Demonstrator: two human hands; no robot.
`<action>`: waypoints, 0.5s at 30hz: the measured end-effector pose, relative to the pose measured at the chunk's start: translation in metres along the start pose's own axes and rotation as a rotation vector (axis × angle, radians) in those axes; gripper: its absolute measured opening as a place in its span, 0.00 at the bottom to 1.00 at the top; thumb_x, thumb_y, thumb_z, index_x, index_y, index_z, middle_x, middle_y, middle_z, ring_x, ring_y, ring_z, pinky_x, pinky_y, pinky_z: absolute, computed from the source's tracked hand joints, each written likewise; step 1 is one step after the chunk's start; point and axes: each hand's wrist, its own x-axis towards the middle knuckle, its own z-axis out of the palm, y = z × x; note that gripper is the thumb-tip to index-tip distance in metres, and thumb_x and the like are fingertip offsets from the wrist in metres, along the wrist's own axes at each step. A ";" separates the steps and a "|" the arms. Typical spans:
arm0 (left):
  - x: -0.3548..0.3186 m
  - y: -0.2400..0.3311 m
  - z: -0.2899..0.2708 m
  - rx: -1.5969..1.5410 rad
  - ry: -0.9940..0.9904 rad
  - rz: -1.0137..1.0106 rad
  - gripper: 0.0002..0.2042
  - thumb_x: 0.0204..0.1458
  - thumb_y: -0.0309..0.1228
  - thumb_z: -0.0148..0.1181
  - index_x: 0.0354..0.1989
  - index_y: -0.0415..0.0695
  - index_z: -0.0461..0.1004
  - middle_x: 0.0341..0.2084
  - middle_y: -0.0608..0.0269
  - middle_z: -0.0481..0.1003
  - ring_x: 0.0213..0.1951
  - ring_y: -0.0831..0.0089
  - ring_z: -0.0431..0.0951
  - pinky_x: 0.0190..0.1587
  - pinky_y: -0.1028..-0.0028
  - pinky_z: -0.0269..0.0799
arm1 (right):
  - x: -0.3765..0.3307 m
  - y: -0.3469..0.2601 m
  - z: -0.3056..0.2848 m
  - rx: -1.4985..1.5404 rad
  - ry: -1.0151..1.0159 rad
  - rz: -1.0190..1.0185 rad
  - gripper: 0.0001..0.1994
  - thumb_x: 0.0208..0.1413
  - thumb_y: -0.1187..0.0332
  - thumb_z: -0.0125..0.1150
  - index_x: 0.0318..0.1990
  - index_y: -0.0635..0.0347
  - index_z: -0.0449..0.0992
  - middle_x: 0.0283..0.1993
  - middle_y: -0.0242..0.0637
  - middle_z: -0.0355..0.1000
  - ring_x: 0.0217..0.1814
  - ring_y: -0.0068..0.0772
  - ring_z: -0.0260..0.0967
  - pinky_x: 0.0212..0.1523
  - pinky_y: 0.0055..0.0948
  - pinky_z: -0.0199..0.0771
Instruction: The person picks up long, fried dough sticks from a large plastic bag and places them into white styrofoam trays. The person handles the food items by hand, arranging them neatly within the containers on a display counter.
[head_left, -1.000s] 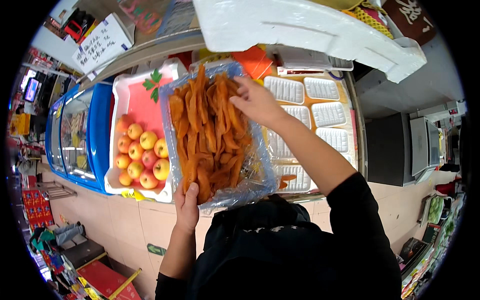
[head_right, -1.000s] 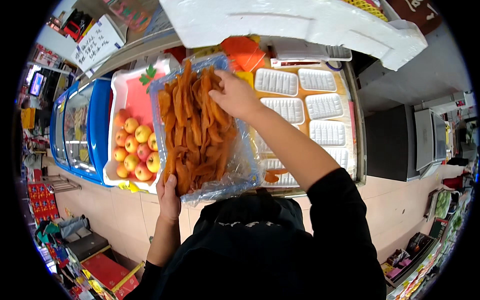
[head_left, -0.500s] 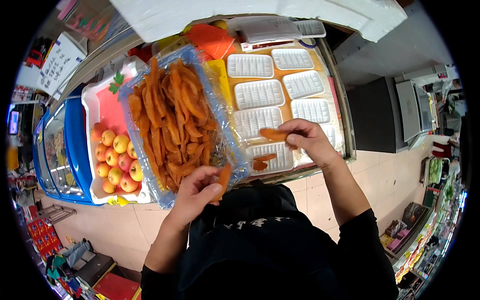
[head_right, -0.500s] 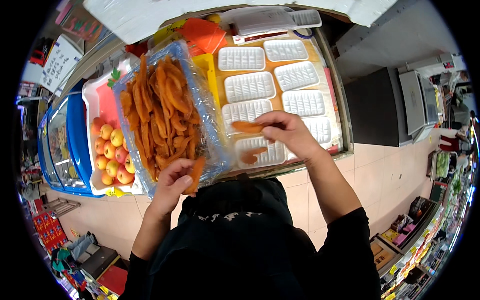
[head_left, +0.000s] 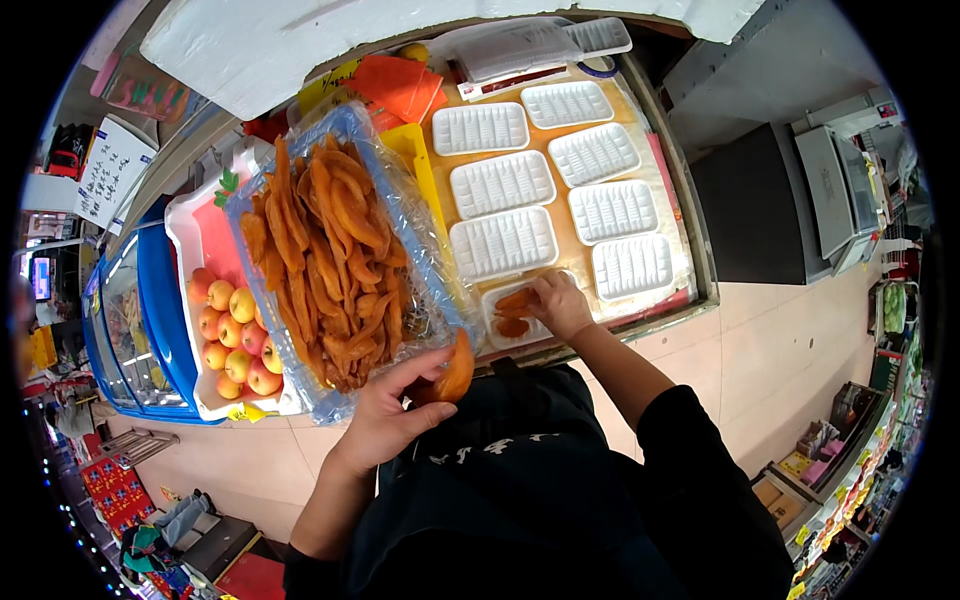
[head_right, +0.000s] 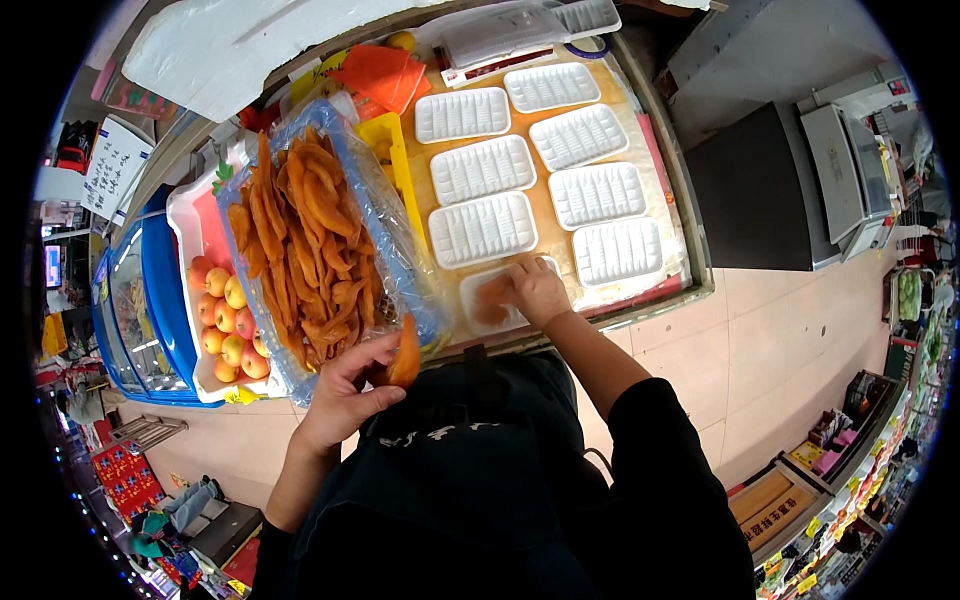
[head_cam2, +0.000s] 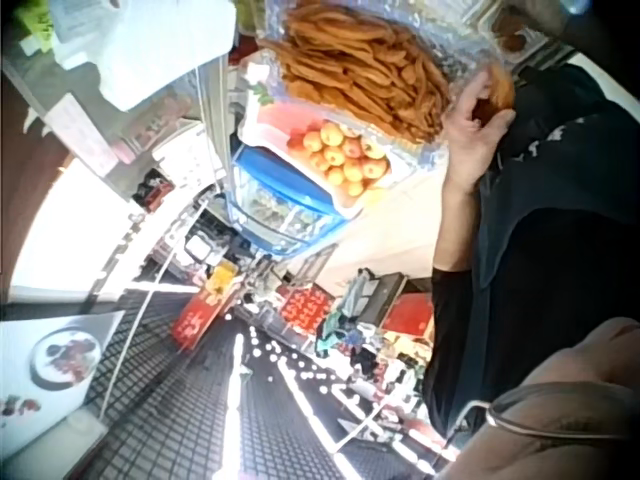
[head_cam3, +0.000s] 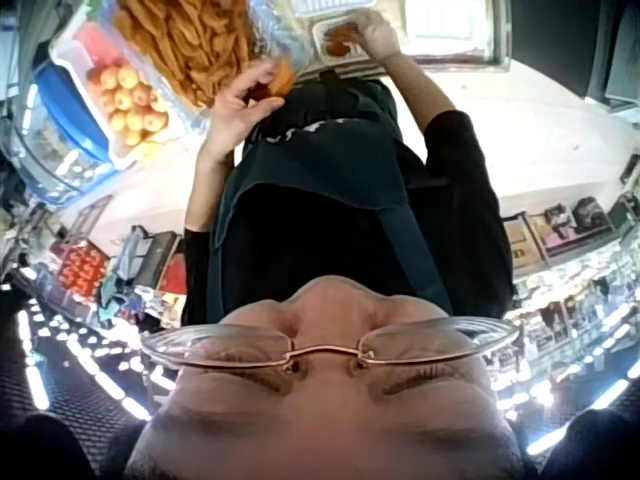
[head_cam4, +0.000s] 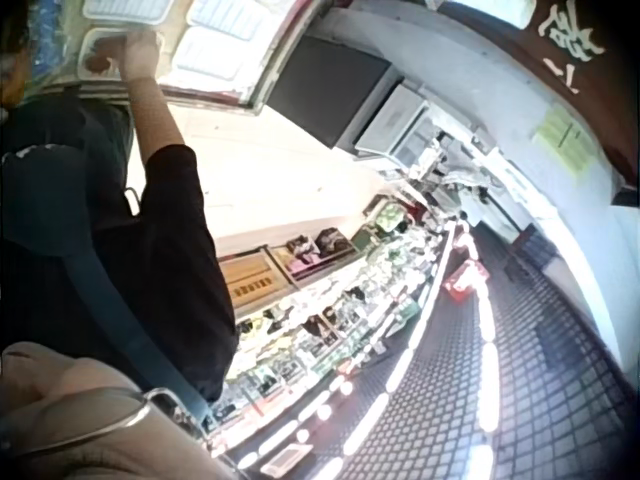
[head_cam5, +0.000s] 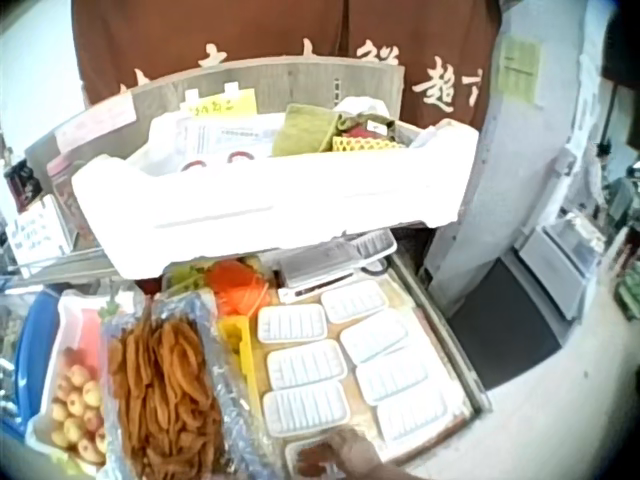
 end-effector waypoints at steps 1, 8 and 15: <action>0.002 0.004 0.003 0.053 0.000 0.022 0.29 0.44 0.20 0.66 0.58 0.46 0.68 0.41 0.70 0.72 0.40 0.82 0.69 0.44 0.81 0.67 | -0.003 -0.002 -0.005 -0.007 0.036 -0.025 0.15 0.44 0.71 0.64 0.42 0.58 0.73 0.37 0.39 0.70 0.43 0.44 0.69 0.46 0.35 0.71; 0.033 0.022 0.033 0.486 -0.201 0.281 0.24 0.46 0.28 0.65 0.55 0.46 0.68 0.43 0.53 0.74 0.43 0.60 0.76 0.46 0.68 0.71 | 0.001 -0.081 -0.141 1.507 -0.607 0.397 0.10 0.55 0.66 0.61 0.43 0.58 0.73 0.40 0.34 0.71 0.38 0.23 0.71 0.39 0.24 0.75; 0.051 0.021 0.047 0.462 0.083 0.431 0.20 0.46 0.27 0.65 0.48 0.41 0.69 0.41 0.51 0.74 0.42 0.58 0.76 0.45 0.69 0.72 | -0.013 -0.029 -0.115 1.264 -0.473 0.452 0.13 0.53 0.79 0.58 0.47 0.61 0.70 0.35 0.31 0.71 0.33 0.20 0.70 0.37 0.20 0.74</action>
